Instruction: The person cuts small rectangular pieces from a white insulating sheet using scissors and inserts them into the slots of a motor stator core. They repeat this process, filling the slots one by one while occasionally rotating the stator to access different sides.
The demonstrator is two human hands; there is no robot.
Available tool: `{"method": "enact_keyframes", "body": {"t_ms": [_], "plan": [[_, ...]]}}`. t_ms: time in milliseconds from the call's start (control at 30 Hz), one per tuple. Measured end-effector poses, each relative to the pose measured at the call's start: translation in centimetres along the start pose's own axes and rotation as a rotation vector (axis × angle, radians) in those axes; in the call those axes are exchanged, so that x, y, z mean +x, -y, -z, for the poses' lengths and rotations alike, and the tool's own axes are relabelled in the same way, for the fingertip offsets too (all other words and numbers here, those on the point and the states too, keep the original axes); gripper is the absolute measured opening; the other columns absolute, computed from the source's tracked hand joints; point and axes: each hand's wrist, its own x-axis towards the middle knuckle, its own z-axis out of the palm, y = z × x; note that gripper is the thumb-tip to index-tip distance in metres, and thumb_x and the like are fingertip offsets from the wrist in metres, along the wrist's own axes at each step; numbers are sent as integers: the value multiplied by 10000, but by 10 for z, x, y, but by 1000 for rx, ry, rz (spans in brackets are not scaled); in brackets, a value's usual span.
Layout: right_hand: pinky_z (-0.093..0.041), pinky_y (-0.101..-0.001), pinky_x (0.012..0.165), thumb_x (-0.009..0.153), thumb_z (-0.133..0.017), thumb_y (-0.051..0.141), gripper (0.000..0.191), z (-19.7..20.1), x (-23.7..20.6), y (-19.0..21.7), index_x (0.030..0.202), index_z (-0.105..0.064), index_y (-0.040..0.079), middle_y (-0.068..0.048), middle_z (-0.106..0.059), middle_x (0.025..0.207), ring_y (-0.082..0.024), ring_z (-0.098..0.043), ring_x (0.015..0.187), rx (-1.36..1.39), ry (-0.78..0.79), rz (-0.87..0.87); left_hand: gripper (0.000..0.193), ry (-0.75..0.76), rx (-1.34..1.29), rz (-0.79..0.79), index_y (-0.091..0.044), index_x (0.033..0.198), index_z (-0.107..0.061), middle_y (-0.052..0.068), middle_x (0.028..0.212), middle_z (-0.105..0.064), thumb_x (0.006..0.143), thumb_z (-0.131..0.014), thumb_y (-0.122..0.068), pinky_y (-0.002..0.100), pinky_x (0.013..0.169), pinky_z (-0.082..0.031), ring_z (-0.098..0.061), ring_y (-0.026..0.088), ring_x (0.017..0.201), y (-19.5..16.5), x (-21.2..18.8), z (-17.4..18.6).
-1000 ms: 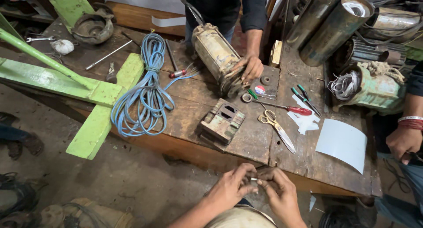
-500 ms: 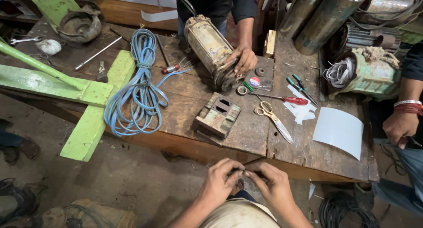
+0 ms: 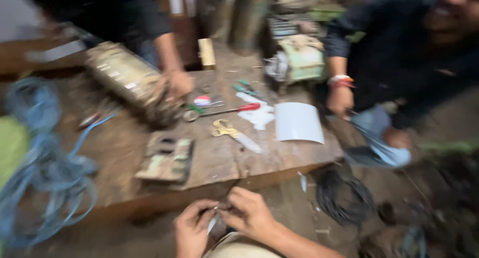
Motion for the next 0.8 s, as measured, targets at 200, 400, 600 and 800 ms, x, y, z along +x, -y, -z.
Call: {"method": "enact_keyframes", "body": {"t_ms": [200,400,600,800], "plan": [[-516,-364,658,866,-801,137,180,7,10,-20,965,-703,24,-122,-688,838,-280,-679,748,111,-142,-234,221,71,-300,177,37,1124,-659,91,987,-749,905,-670,8,275,858,-556,-711,147,957,71,25,-12],[-557,-351,723,915,-762,115,113,32,16,-41,998,-725,49,-113,-714,899,-268,-717,824,81,-96,-90,253,93,-133,235,19,1093,-709,97,905,-786,857,-749,-61,269,769,-575,-734,145,831,104,50,-18],[-523,-344,722,911,-787,125,140,41,28,-75,994,-721,33,-117,-680,887,-266,-674,822,60,-60,-114,201,147,97,256,17,991,-746,93,830,-763,879,-780,-146,253,647,-545,-676,102,722,86,83,-24],[-501,-283,768,917,-764,128,124,19,40,-140,993,-712,45,-8,-678,921,-92,-611,844,616,32,-490,165,61,229,101,-21,992,-717,38,797,-715,885,-742,-143,237,585,-534,-649,67,664,67,98,-52]]}}
